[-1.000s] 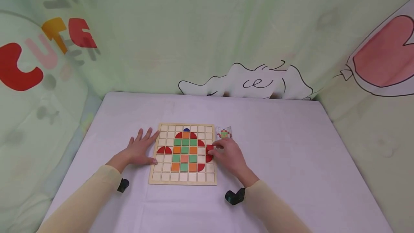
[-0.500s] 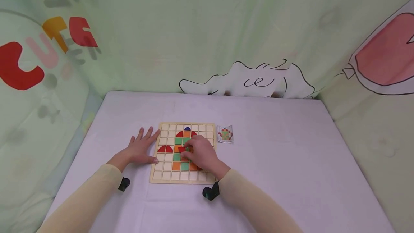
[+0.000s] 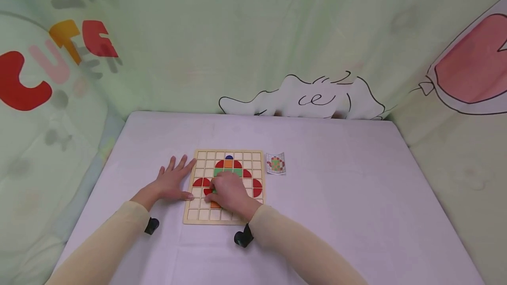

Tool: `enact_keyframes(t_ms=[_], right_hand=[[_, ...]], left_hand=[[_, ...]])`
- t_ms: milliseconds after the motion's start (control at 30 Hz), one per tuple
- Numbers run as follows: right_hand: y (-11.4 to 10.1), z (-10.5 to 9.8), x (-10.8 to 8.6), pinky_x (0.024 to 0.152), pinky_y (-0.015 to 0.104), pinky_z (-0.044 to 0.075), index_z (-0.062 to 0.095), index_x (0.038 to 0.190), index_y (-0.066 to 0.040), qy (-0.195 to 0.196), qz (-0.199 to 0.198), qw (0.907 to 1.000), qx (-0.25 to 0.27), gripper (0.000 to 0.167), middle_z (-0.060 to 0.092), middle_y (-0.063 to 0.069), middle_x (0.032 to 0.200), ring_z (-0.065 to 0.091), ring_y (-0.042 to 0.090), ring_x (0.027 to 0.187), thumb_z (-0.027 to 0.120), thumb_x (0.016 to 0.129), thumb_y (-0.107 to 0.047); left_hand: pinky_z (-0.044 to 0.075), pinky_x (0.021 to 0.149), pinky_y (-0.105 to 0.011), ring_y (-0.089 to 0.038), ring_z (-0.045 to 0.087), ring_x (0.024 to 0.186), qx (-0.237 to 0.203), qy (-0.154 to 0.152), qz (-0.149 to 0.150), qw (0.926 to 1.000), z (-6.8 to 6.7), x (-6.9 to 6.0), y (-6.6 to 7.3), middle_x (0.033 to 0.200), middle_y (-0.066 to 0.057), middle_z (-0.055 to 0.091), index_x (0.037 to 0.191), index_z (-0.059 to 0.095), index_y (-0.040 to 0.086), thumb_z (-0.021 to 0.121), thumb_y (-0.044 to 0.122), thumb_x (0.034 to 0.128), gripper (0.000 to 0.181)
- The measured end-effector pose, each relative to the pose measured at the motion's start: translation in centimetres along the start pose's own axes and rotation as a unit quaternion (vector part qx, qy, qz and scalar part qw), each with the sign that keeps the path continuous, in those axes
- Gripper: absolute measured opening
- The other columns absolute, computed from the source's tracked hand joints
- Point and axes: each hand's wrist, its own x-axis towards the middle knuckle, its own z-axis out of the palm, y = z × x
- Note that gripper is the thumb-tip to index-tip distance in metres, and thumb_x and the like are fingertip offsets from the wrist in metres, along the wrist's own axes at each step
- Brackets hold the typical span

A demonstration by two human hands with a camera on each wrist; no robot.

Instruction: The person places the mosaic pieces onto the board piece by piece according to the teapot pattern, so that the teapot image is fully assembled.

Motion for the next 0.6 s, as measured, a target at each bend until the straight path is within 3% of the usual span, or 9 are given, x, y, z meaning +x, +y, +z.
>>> enact_keyframes(t_ms=[367,600], right_hand=[[-0.63,0.45,0.51,0.079,0.028,0.054,0.078,0.091,-0.014,0.011,0.006,0.9994,-0.031,0.037,0.071,-0.003,0.082,0.058,0.013,0.08,0.086,0.079,-0.048],[-0.72,0.39,0.46,0.082,0.03,0.055,0.079,0.093,-0.014,0.011,0.007,0.9991,-0.039,0.037,0.073,-0.002,0.086,0.061,0.014,0.083,0.086,0.079,-0.048]], left_hand=[[0.001,0.123,-0.071,-0.048,-0.01,0.157,0.002,0.001,0.002,1.0,0.03,-0.04,-0.04,0.173,-0.017,0.001,0.166,0.015,0.018,0.085,0.041,0.0814,0.112],[0.001,0.123,-0.071,-0.048,-0.01,0.157,0.005,0.001,0.003,1.0,-0.11,-0.19,0.07,0.173,-0.017,0.001,0.166,0.014,0.017,0.085,0.04,0.0814,0.112]])
